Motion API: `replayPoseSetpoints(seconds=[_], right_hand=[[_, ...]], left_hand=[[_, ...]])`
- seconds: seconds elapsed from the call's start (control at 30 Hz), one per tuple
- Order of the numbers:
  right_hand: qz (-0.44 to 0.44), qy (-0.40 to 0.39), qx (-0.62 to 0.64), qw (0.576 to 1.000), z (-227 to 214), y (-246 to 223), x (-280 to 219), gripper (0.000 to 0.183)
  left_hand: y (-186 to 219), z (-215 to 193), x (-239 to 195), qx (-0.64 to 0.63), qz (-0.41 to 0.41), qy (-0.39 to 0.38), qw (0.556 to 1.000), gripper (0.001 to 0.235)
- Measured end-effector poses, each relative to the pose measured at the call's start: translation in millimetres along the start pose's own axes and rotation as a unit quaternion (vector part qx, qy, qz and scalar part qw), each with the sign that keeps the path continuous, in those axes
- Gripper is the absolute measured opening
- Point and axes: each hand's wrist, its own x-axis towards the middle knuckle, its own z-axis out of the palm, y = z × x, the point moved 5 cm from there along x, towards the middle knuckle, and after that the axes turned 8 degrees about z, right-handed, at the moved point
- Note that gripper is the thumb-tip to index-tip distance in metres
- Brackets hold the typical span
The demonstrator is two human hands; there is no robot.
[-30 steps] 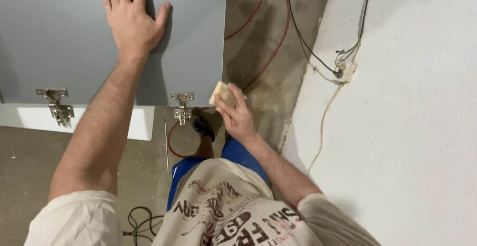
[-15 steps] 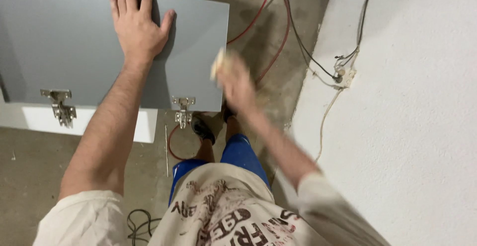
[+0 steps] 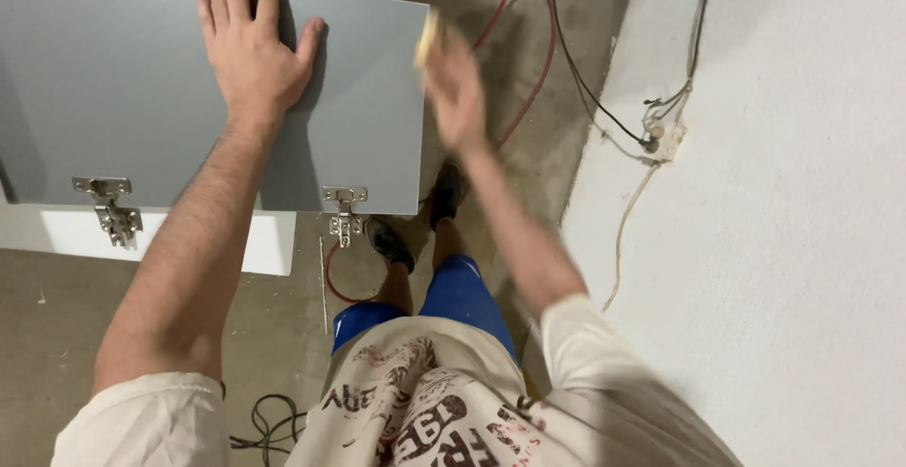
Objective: Assembling cabinet doors by attaching hinges using a power drill
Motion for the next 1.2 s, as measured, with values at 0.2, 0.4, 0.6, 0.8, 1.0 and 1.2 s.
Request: replayPoseSetpoints(seconds=[0.2,0.4,0.6,0.8,1.0,1.2], right_hand=[[0.014,0.017,-0.031,0.999,8.3,10.2,-108.6,0.046],[0.097,-0.001,-0.007,0.995,-2.2,-13.6,-22.7,0.053],[-0.007,0.014,0.043,0.999,-1.6,-39.2,-56.0,0.045],[-0.07,0.008,-0.051,0.996,-5.0,-10.2,12.3,0.049],[-0.116,-0.022,-0.075,0.99,-9.4,-52.1,-13.4,0.041],[-0.144,-0.029,-0.12,0.982,-10.4,-56.7,59.3,0.045]], left_hand=[[1.4,-1.2,1.4,-0.011,0.0,0.015,1.0,0.052],[-0.3,0.5,-2.6,0.0,0.008,0.005,1.0,0.056],[0.5,-0.5,1.9,-0.016,0.006,0.008,1.0,0.054],[0.5,-0.2,-0.2,-0.01,0.001,0.0,1.0,0.059],[-3.6,2.4,-3.2,-0.006,-0.006,0.002,1.0,0.058],[-9.9,13.1,-4.2,0.048,-0.004,0.001,0.999,0.055]])
